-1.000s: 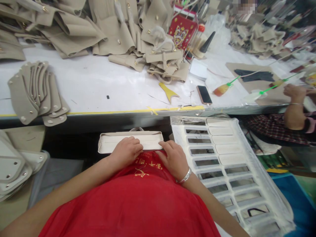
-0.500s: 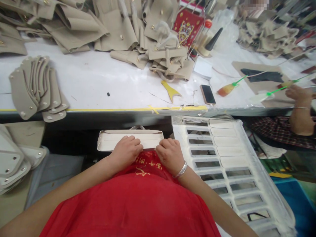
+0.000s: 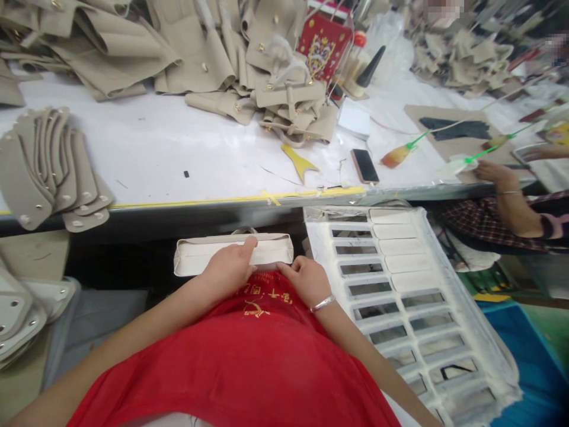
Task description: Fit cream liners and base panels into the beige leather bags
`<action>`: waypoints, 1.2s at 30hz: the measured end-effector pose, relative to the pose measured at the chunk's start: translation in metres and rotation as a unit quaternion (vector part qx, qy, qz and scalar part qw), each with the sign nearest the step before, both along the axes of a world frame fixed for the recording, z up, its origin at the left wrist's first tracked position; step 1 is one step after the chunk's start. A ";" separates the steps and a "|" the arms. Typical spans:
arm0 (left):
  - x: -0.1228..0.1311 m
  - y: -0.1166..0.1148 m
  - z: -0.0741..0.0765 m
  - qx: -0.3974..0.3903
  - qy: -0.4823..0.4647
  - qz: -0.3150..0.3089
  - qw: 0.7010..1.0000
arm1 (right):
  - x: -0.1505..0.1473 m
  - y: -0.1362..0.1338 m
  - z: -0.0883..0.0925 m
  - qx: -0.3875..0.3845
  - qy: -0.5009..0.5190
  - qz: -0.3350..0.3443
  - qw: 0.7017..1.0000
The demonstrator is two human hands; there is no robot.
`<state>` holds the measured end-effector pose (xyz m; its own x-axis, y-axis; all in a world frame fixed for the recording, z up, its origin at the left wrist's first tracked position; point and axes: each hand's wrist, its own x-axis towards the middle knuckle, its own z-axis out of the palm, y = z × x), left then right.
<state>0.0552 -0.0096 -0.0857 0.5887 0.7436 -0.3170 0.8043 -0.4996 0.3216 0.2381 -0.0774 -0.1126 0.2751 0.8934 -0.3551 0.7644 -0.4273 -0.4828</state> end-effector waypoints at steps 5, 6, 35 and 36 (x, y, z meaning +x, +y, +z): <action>-0.002 0.007 0.000 -0.016 -0.002 -0.025 1.000 | -0.011 0.003 -0.002 -0.190 0.363 -0.146 0.901; -0.002 0.009 0.000 -0.018 -0.003 -0.033 0.999 | -0.015 0.003 -0.001 -0.195 0.400 -0.174 0.878; -0.048 0.019 -0.002 -0.007 -0.011 -0.051 0.999 | -0.083 0.013 0.003 -0.146 0.543 -0.368 0.741; -0.049 0.019 -0.003 -0.008 -0.017 -0.048 0.999 | -0.085 0.013 0.003 -0.149 0.546 -0.366 0.739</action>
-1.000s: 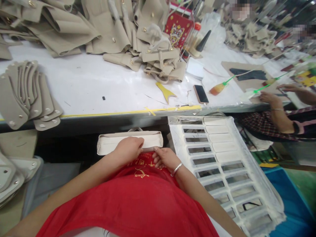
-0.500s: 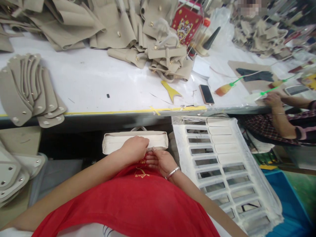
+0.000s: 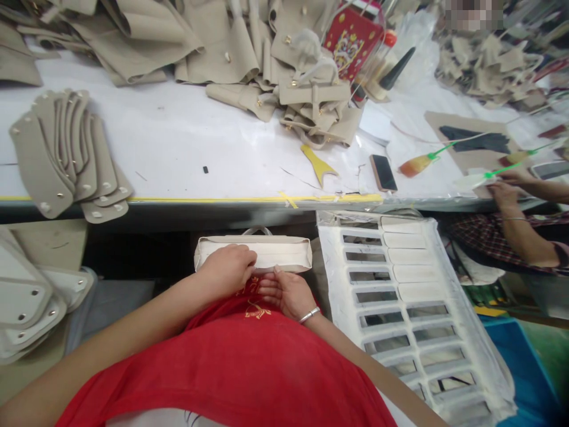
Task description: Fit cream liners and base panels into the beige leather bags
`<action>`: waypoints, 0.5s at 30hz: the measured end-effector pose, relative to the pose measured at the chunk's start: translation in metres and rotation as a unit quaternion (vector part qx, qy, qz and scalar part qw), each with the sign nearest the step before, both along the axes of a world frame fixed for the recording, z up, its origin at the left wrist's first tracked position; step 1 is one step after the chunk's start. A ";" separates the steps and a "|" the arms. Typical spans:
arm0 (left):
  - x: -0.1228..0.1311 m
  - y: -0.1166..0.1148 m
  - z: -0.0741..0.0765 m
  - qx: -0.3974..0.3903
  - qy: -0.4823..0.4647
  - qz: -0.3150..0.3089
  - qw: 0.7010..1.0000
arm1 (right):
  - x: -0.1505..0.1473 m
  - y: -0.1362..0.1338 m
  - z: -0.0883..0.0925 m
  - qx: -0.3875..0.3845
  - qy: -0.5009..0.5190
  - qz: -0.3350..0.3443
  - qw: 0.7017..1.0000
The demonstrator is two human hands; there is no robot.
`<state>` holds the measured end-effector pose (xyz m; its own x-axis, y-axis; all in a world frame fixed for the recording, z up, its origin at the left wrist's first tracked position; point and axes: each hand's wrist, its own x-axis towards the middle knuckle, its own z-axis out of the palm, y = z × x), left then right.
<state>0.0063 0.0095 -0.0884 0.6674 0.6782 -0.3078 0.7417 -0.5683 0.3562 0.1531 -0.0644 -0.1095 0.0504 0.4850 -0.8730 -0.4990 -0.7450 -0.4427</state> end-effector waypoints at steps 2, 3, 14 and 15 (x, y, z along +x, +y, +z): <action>-0.001 0.000 -0.001 -0.003 -0.006 0.008 1.000 | -0.005 0.001 -0.001 0.000 0.006 0.007 1.000; 0.000 0.000 -0.001 -0.003 -0.008 0.013 1.000 | -0.007 0.001 -0.001 -0.001 0.009 0.011 1.000; -0.002 0.002 0.001 -0.008 0.003 0.031 0.999 | -0.031 0.004 -0.015 0.018 0.024 0.065 0.997; -0.002 0.002 0.000 -0.006 0.001 0.033 0.999 | -0.034 0.004 -0.015 0.021 0.016 0.067 0.997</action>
<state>0.0042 0.0114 -0.0882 0.6207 0.7169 -0.3176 0.7781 -0.5136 0.3616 0.1188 -0.0603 -0.1250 -0.0445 0.5221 -0.8517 -0.4102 -0.7869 -0.4610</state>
